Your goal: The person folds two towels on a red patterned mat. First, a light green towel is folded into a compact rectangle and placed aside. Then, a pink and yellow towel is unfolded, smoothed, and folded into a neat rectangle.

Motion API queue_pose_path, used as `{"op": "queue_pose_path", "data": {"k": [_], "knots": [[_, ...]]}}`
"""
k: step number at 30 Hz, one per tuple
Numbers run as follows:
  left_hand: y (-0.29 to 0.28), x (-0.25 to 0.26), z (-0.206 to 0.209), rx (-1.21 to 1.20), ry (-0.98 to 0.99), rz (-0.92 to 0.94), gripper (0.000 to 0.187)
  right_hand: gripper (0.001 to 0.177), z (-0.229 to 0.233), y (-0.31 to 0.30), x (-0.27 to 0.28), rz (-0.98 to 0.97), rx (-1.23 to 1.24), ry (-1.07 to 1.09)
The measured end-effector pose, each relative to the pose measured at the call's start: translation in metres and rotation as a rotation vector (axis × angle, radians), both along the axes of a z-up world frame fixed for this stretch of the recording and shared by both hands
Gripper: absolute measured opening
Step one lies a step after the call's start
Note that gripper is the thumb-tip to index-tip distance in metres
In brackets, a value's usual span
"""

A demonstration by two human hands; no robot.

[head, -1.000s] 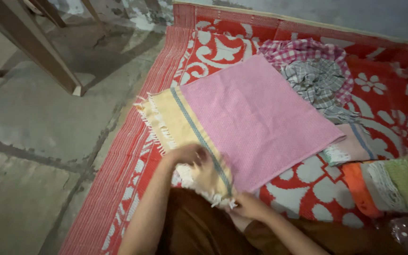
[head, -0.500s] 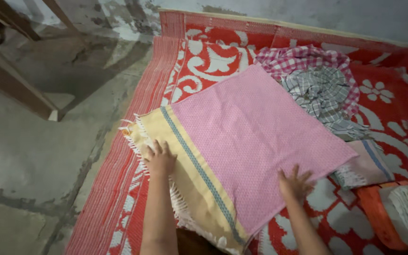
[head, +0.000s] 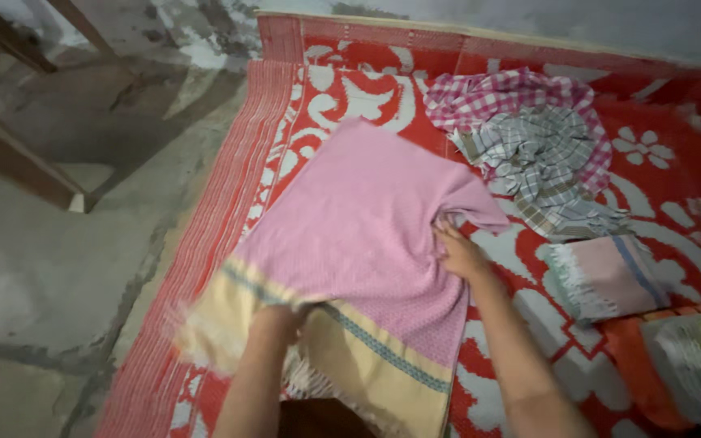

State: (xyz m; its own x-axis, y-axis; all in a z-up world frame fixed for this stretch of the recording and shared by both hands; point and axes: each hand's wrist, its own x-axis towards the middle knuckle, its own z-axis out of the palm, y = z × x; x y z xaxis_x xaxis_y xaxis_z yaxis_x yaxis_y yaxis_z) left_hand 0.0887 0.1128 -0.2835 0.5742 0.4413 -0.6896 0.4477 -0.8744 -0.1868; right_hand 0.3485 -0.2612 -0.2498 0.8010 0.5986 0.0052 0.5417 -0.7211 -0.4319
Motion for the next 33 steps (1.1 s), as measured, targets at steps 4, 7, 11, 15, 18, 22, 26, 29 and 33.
{"op": "queue_pose_path", "data": {"k": [4, 7, 11, 15, 18, 22, 26, 29, 33], "knots": [[-0.001, -0.003, 0.041, -0.351, 0.159, -0.099, 0.084, 0.080, 0.017, 0.016, -0.047, -0.362, 0.005, -0.242], [-0.018, 0.007, 0.066, -0.185, -0.178, -0.097, 0.084, 0.074, 0.013, 0.016, -0.114, -0.499, -0.001, -0.259], [-0.046, 0.038, 0.094, -0.121, -0.467, -0.162, 0.083, 0.054, 0.002, 0.008, -0.144, -0.365, -0.048, -0.317], [-0.057, 0.048, 0.092, -0.209, -0.537, 0.006, 0.086, 0.042, -0.013, -0.013, -0.078, -0.275, -0.091, -0.379], [-0.057, 0.047, 0.074, -0.294, -0.719, -0.072, 0.087, 0.037, 0.003, -0.049, 0.006, -0.316, -0.282, -0.356], [-0.059, 0.042, 0.043, -0.104, -0.778, -0.262, 0.087, 0.033, 0.038, -0.102, 0.037, -0.147, -0.212, -0.600], [-0.069, 0.034, 0.027, 0.099, -0.858, -0.382, 0.072, 0.042, 0.069, -0.129, -0.028, 0.230, -0.135, -0.485], [-0.096, 0.017, 0.031, -0.103, -0.692, -0.416, 0.047, 0.019, 0.095, -0.155, -0.116, 0.386, -0.245, -0.048], [-0.155, -0.033, 0.034, -0.384, -0.419, -0.587, 0.027, 0.032, 0.103, -0.172, -0.172, 0.447, -0.518, 0.241]]}}
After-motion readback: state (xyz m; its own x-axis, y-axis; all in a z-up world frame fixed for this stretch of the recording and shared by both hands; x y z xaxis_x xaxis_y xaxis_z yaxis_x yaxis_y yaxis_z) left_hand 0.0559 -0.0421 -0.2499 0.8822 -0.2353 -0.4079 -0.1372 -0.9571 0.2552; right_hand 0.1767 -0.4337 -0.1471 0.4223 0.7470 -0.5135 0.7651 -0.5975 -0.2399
